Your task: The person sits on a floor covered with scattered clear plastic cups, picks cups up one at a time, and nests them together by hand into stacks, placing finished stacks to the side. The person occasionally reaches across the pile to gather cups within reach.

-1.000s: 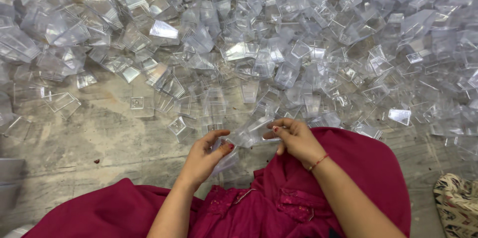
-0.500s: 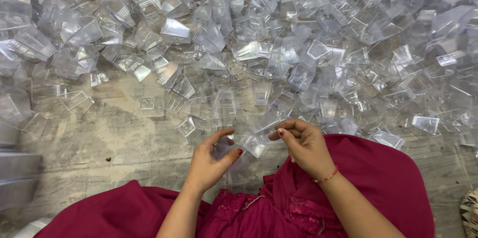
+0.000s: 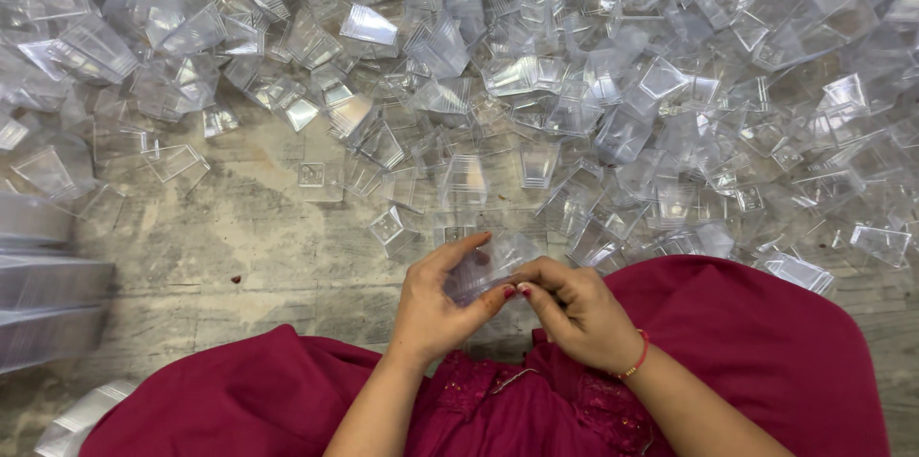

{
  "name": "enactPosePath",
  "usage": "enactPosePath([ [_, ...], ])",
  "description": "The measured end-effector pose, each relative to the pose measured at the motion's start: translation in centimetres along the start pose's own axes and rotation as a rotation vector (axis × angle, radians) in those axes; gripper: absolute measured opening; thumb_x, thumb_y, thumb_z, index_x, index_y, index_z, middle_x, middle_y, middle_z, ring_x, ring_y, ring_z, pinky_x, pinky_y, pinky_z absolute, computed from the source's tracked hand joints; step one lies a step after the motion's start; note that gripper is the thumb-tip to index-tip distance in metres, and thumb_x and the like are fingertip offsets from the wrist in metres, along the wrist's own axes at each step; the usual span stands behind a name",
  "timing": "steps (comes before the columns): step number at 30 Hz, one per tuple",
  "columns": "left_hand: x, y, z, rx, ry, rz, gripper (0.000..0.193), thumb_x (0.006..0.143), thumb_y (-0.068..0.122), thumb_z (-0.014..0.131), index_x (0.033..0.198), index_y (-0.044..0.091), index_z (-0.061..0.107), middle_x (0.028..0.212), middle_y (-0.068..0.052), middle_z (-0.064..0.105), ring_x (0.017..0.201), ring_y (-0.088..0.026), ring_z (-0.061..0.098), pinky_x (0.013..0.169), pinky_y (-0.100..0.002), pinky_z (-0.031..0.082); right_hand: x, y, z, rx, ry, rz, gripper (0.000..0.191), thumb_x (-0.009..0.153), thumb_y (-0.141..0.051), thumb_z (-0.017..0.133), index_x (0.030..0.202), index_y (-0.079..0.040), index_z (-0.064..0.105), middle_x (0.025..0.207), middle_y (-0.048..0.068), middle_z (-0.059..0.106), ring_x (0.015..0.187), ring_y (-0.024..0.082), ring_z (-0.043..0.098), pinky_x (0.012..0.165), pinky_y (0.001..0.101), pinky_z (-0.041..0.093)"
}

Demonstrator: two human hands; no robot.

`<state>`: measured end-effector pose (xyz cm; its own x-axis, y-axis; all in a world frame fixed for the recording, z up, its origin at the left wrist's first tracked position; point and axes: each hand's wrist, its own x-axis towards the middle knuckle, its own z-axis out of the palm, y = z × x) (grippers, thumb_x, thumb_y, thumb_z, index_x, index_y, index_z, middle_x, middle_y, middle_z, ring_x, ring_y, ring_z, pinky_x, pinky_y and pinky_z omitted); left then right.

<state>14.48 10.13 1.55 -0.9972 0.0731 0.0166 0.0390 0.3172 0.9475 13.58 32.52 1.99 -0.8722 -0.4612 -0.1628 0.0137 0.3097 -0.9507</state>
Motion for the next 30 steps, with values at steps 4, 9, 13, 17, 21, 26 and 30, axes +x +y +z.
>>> enactPosePath([
  [4,0.0,0.1,-0.1,0.010,0.060,-0.039,0.060,0.066,0.022,0.081,0.124,0.008,0.069,0.106,-0.011,0.077,0.098,-0.026,0.077,0.088,-0.036,0.058,0.2,0.3,-0.6,0.170,0.114,-0.137,0.017,0.101,-0.001,0.054,0.112,0.002,0.066,0.106,0.011,0.079,0.102,0.016,0.076,0.091,0.0301,0.061],
  [9,0.1,0.5,-0.2,0.007,0.062,0.035,0.066,0.065,0.017,0.078,0.129,0.009,0.063,0.110,-0.012,0.075,0.103,-0.027,0.075,0.092,-0.038,0.057,0.1,1.1,-1.4,0.251,0.170,-0.086,0.014,0.100,0.000,0.055,0.109,0.004,0.064,0.109,0.015,0.079,0.107,0.020,0.076,0.095,0.0339,0.061],
  [13,-0.1,1.1,-0.2,0.022,0.070,0.067,0.075,0.069,0.021,0.079,0.140,0.013,0.058,0.113,-0.012,0.074,0.104,-0.027,0.074,0.091,-0.038,0.057,0.0,1.6,-1.7,0.285,0.216,-0.108,0.013,0.101,-0.001,0.055,0.111,0.003,0.064,0.108,0.014,0.079,0.106,0.019,0.075,0.095,0.0329,0.060],
  [17,-0.3,1.7,0.0,0.049,0.001,0.188,0.079,0.079,0.026,0.078,0.151,0.014,0.050,0.118,-0.011,0.071,0.107,-0.028,0.073,0.092,-0.038,0.058,-0.1,1.8,-1.0,0.265,0.159,-0.121,0.012,0.098,-0.001,0.062,0.108,0.001,0.068,0.104,0.012,0.080,0.100,0.017,0.076,0.085,0.0315,0.062],
  [21,-0.3,1.8,-0.1,0.142,-0.013,0.172,0.057,0.083,0.023,0.078,0.138,0.020,0.065,0.118,-0.011,0.070,0.103,-0.029,0.073,0.083,-0.038,0.059,0.0,1.5,-0.9,0.109,0.231,-0.124,0.014,0.098,-0.001,0.066,0.110,0.001,0.074,0.101,0.011,0.080,0.087,0.013,0.073,0.075,0.0265,0.058],
  [26,-0.5,1.3,0.0,0.026,-0.011,0.111,0.055,0.085,0.023,0.076,0.138,0.019,0.064,0.117,-0.011,0.070,0.101,-0.027,0.073,0.084,-0.035,0.059,0.3,1.2,-1.6,0.338,0.425,-0.047,0.020,0.102,-0.008,0.057,0.116,-0.006,0.071,0.106,0.010,0.080,0.049,0.001,0.046,0.046,0.0187,0.043],
  [30,-0.4,0.2,0.5,-0.177,-0.110,0.065,0.061,0.091,0.028,0.069,0.149,0.015,0.056,0.119,-0.010,0.069,0.108,-0.026,0.069,0.094,-0.035,0.055,0.2,1.9,-1.3,0.286,0.022,-0.040,0.019,0.101,-0.011,0.054,0.111,-0.011,0.070,0.112,0.005,0.080,0.051,0.001,0.051,0.050,0.0195,0.049],
])
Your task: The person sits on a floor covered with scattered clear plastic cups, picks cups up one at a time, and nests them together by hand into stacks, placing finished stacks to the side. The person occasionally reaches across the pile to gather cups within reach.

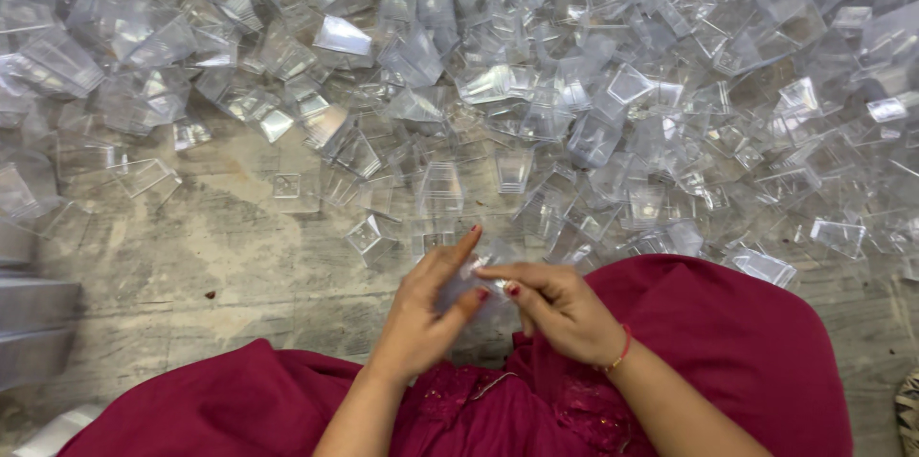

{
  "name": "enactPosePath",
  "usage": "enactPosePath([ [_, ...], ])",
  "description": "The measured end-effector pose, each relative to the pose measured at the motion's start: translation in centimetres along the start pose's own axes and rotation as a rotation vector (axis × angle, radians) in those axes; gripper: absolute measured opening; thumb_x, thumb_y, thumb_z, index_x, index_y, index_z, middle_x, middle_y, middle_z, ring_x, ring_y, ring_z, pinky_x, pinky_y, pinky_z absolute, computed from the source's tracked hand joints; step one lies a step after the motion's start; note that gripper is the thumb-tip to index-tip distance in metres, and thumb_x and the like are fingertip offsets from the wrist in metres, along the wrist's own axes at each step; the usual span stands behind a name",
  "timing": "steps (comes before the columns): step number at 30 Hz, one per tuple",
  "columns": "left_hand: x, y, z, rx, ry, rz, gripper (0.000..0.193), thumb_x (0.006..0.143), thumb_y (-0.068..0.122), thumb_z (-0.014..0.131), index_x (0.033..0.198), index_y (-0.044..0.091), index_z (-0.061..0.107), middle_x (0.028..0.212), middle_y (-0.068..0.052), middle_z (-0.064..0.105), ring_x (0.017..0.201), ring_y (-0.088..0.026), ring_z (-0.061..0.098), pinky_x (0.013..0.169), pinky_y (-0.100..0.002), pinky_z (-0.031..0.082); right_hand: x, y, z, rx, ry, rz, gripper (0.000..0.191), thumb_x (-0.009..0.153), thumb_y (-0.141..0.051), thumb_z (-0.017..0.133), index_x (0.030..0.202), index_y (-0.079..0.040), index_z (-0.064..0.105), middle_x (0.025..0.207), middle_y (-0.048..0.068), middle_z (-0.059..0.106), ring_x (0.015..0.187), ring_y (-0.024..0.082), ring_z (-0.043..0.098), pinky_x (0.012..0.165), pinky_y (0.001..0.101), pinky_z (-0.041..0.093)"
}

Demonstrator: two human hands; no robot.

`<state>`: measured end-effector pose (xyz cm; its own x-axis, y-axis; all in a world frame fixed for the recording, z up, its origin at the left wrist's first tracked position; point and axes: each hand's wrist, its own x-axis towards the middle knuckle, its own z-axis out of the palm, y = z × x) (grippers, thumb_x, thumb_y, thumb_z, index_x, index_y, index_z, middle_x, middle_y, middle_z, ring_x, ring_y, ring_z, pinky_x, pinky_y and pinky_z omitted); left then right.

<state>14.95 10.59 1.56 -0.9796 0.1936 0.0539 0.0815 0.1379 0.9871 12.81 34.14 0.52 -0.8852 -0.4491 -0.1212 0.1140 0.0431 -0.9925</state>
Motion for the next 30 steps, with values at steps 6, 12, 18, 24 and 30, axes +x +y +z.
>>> enactPosePath([
  [6,0.2,-2.5,-1.3,-0.657,0.232,-0.363,0.056,0.098,0.049,0.051,0.136,0.008,0.059,0.111,-0.011,0.071,0.098,-0.022,0.072,0.081,-0.035,0.059,0.7,-0.4,-3.0,-0.276,0.474,-0.078,0.015,0.101,-0.017,0.066,0.104,-0.006,0.076,0.098,0.004,0.080,0.081,0.005,0.072,0.068,0.0225,0.057],
  [12,0.3,-3.6,-1.7,-0.666,0.335,-0.388,0.047,0.100,0.038,0.056,0.132,0.004,0.063,0.110,-0.012,0.071,0.098,-0.020,0.069,0.084,-0.033,0.057,1.0,-0.3,0.9,-0.922,0.039,-0.054,0.032,0.079,-0.034,0.082,0.099,-0.009,0.079,0.094,0.010,0.078,0.082,0.029,0.075,0.070,0.0392,0.058],
  [18,0.6,-3.5,-0.6,-0.290,0.258,-0.241,0.036,0.096,0.021,0.065,0.128,0.005,0.070,0.110,-0.007,0.075,0.104,-0.014,0.069,0.093,-0.026,0.053,1.8,1.7,-1.0,-0.723,0.184,0.223,0.028,0.090,-0.013,0.063,0.112,-0.012,0.080,0.099,0.008,0.082,0.074,0.024,0.074,0.067,0.0361,0.059],
  [24,0.3,-2.9,0.0,-0.148,0.193,-0.250,0.037,0.091,0.020,0.073,0.125,0.006,0.073,0.102,-0.006,0.075,0.096,-0.014,0.069,0.087,-0.028,0.054,1.4,3.3,-3.3,-0.255,0.245,0.351,0.025,0.088,-0.006,0.061,0.109,-0.003,0.075,0.096,0.006,0.083,0.062,0.007,0.066,0.059,0.0264,0.056],
  [30,0.3,-2.0,0.1,-0.026,0.161,-0.224,0.045,0.085,0.021,0.079,0.127,0.010,0.071,0.108,-0.008,0.075,0.099,-0.016,0.071,0.088,-0.030,0.056,1.5,1.4,-2.8,-0.447,0.382,0.289,0.014,0.080,-0.010,0.080,0.091,-0.001,0.078,0.083,0.004,0.081,0.052,0.003,0.051,0.049,0.0219,0.044],
])
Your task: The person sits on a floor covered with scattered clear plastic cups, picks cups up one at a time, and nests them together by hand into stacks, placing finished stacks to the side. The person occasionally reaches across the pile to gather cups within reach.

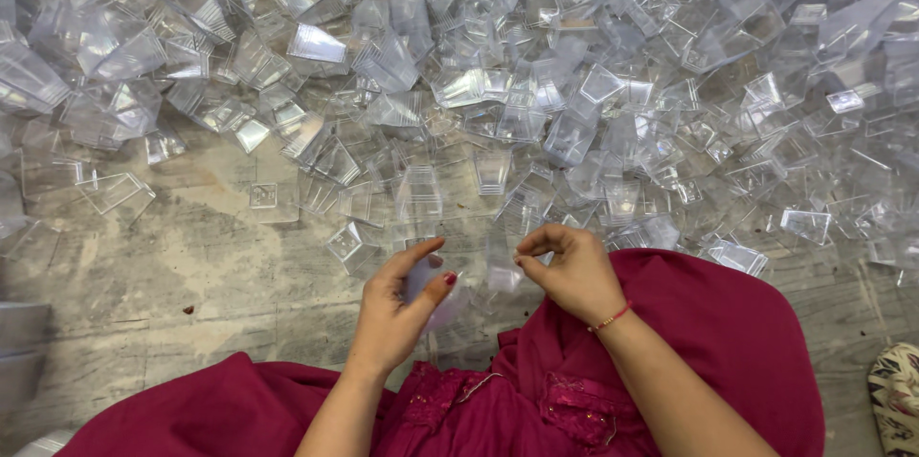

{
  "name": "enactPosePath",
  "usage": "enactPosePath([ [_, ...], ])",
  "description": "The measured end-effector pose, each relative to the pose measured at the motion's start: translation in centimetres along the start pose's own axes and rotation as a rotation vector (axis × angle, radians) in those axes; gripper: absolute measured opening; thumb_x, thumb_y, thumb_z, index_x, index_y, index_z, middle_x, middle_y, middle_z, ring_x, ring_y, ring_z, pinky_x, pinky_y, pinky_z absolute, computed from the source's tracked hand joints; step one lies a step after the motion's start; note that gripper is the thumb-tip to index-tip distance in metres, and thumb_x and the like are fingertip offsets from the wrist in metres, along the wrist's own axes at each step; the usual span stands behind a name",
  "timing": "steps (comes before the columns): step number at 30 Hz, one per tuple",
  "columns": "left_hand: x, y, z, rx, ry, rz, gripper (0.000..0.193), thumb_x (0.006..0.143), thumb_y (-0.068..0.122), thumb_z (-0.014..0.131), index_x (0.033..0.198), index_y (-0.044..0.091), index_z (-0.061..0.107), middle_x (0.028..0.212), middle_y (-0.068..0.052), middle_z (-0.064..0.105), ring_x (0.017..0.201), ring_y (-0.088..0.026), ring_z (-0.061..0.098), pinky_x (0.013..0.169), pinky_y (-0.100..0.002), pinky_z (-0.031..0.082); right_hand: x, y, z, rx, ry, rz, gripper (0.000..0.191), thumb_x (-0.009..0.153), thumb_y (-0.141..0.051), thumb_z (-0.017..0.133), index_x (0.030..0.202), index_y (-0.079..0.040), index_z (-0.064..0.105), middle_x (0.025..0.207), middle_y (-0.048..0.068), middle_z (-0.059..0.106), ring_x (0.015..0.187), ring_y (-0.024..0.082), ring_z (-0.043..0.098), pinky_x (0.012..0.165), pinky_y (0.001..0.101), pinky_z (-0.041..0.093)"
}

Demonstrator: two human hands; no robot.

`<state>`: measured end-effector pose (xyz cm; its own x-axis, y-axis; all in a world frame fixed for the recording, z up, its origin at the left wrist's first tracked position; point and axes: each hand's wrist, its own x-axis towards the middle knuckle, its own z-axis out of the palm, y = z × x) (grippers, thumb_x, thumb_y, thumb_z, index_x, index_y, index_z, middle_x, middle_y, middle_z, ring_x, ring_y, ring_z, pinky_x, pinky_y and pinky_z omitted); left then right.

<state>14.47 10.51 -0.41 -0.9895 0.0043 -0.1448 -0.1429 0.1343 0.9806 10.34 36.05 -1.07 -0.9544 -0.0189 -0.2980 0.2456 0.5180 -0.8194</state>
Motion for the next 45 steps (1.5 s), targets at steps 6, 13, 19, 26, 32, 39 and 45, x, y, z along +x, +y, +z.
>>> enactPosePath([
  [6,-0.1,0.8,0.1,0.037,-0.054,-0.056,0.065,0.078,0.023,0.083,0.138,0.011,0.062,0.116,-0.009,0.074,0.109,-0.019,0.070,0.093,-0.033,0.056,-1.3,-3.5,-0.9,-0.110,0.095,-0.082,0.014,0.080,-0.009,0.078,0.092,-0.004,0.073,0.076,0.001,0.079,0.045,0.004,0.052,0.045,0.0236,0.041],
  [13,-0.2,1.1,0.1,-0.021,-0.085,-0.095,0.080,0.072,0.017,0.087,0.145,0.013,0.055,0.125,-0.012,0.071,0.120,-0.021,0.067,0.099,-0.034,0.055,-2.1,-4.3,-1.1,-0.059,0.399,-0.437,0.017,0.094,-0.003,0.069,0.111,-0.006,0.069,0.085,0.003,0.067,0.063,0.004,0.061,0.052,0.0228,0.045],
  [19,-0.3,0.5,0.1,-0.162,-0.086,-0.060,0.094,0.070,0.016,0.091,0.152,0.012,0.045,0.126,-0.013,0.069,0.117,-0.022,0.067,0.101,-0.034,0.053,-1.8,-3.3,-1.7,0.547,0.194,-0.074,0.014,0.101,-0.001,0.062,0.110,-0.002,0.072,0.085,0.007,0.069,0.070,0.009,0.068,0.061,0.0234,0.055],
  [26,-0.3,-1.2,-0.2,-0.187,-0.148,-0.097,0.097,0.072,0.012,0.089,0.157,0.012,0.042,0.124,-0.011,0.071,0.107,-0.022,0.072,0.094,-0.035,0.058,-2.7,-2.2,3.1,0.507,-0.557,-0.101,0.017,0.099,-0.005,0.061,0.111,-0.002,0.073,0.102,0.004,0.071,0.067,0.006,0.064,0.062,0.0225,0.056],
  [32,0.5,-1.7,-1.7,-1.025,-0.045,-0.395,0.057,0.092,0.049,0.056,0.130,0.007,0.062,0.118,-0.020,0.070,0.095,-0.029,0.073,0.079,-0.041,0.061,-0.3,-0.8,1.3,0.524,-0.169,0.022,0.027,0.095,-0.016,0.064,0.118,-0.007,0.074,0.105,0.003,0.079,0.066,0.005,0.061,0.056,0.0182,0.046],
  [39,0.1,0.7,-2.1,-1.248,-0.058,-0.327,0.051,0.098,0.057,0.048,0.111,0.011,0.067,0.103,-0.016,0.070,0.079,-0.028,0.069,0.061,-0.039,0.058,0.5,0.7,2.6,0.309,-0.198,-0.043,0.030,0.091,-0.020,0.072,0.116,-0.004,0.075,0.099,0.003,0.078,0.074,0.006,0.065,0.063,0.0223,0.052],
  [45,-5.7,3.2,-3.1,-1.459,-0.058,-0.321,0.053,0.097,0.056,0.053,0.122,0.011,0.064,0.101,-0.015,0.069,0.079,-0.028,0.069,0.063,-0.040,0.058,1.3,1.9,2.5,0.210,-0.134,-0.123,0.028,0.091,-0.018,0.073,0.113,-0.002,0.076,0.091,0.004,0.076,0.072,0.011,0.065,0.066,0.0259,0.053],
])
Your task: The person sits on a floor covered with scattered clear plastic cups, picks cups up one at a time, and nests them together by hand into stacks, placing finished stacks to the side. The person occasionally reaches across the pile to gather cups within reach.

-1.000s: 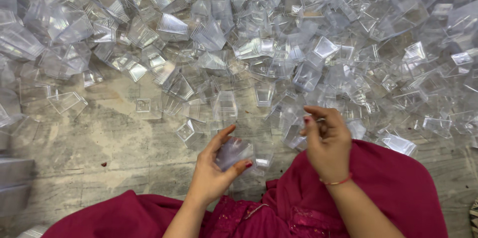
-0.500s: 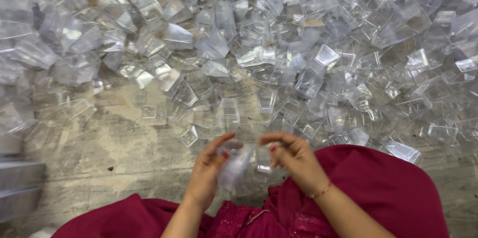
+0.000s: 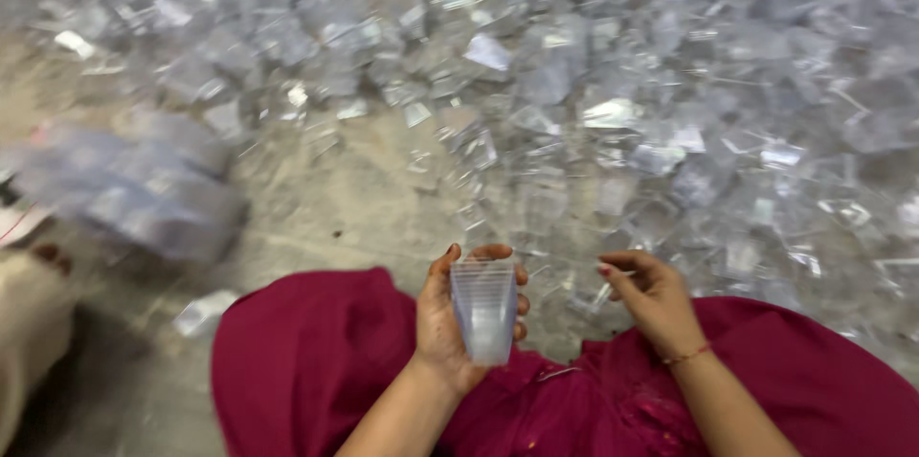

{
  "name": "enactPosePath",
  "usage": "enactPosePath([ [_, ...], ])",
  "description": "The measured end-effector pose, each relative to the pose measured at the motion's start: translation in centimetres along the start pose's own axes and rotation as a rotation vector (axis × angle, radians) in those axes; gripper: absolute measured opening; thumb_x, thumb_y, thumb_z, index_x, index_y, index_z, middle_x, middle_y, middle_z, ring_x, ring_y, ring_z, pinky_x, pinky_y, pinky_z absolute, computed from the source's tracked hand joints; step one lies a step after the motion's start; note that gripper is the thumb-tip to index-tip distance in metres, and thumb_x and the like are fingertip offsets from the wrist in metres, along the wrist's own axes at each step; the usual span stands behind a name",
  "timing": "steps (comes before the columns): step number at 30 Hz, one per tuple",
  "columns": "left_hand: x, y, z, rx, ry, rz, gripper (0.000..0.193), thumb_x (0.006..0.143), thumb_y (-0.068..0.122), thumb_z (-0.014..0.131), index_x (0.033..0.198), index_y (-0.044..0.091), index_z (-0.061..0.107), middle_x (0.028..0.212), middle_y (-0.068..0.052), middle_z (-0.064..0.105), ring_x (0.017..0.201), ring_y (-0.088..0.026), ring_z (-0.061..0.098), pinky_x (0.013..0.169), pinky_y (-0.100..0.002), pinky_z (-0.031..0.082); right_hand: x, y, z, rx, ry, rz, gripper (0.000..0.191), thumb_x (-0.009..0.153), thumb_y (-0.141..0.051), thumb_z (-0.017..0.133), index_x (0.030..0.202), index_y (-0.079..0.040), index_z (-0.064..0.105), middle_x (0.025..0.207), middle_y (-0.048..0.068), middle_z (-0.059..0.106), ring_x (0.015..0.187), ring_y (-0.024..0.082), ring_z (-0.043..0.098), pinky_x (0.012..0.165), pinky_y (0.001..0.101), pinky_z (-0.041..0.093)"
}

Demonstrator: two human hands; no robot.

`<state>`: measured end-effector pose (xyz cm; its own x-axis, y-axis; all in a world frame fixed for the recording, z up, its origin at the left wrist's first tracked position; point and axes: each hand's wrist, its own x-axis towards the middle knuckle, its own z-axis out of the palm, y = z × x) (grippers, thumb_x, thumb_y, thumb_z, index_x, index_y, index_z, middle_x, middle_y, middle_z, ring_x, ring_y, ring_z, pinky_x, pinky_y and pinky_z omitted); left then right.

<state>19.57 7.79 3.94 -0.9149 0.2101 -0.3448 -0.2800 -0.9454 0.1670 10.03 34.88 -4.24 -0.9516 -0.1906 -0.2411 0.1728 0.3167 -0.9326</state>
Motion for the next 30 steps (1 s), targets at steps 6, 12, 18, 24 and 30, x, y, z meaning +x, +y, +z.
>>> enactPosePath([
  [6,-14.3,12.2,0.2,0.071,-0.077,0.497,0.067,0.104,0.056,0.058,0.142,0.002,0.055,0.131,-0.022,0.063,0.107,-0.044,0.068,0.082,-0.056,0.060,0.1,0.1,-0.1,-0.045,-0.013,0.021,0.027,0.092,-0.016,0.073,0.114,-0.002,0.076,0.092,0.005,0.075,0.072,0.010,0.063,0.062,0.0241,0.046],
  [12,-25.9,23.2,-1.1,1.258,0.831,0.635,0.063,0.090,0.053,0.065,0.132,0.006,0.068,0.128,-0.024,0.069,0.107,-0.038,0.070,0.085,-0.050,0.056,0.7,0.3,0.1,-0.104,-0.035,0.015,0.028,0.092,-0.017,0.071,0.117,-0.003,0.075,0.095,0.004,0.076,0.073,0.011,0.064,0.065,0.0249,0.049],
  [18,-21.3,25.4,-3.2,2.663,1.195,-0.162,0.049,0.081,0.058,0.073,0.125,0.035,0.071,0.127,0.004,0.066,0.112,-0.024,0.069,0.087,-0.042,0.059,0.7,1.2,0.1,-0.233,-0.038,-0.013,0.027,0.092,-0.017,0.072,0.115,-0.004,0.076,0.086,0.004,0.075,0.071,0.010,0.065,0.064,0.0257,0.051],
  [24,-13.9,27.8,-8.4,2.857,0.842,-0.553,0.045,0.077,0.048,0.082,0.119,0.035,0.075,0.127,-0.003,0.064,0.119,-0.028,0.065,0.096,-0.042,0.056,-0.3,1.2,0.3,-0.320,-0.028,-0.021,0.024,0.090,-0.017,0.073,0.111,-0.006,0.078,0.069,0.003,0.070,0.060,0.007,0.058,0.054,0.0250,0.047],
  [30,-7.1,27.4,-11.9,3.092,0.457,-0.521,0.019,0.091,0.022,0.065,0.099,0.017,0.081,0.111,-0.009,0.075,0.105,-0.030,0.074,0.085,-0.042,0.061,-0.7,-0.7,1.2,-0.333,-0.035,-0.016,0.022,0.088,-0.016,0.074,0.107,-0.006,0.079,0.059,0.002,0.066,0.052,0.006,0.052,0.047,0.0252,0.042],
])
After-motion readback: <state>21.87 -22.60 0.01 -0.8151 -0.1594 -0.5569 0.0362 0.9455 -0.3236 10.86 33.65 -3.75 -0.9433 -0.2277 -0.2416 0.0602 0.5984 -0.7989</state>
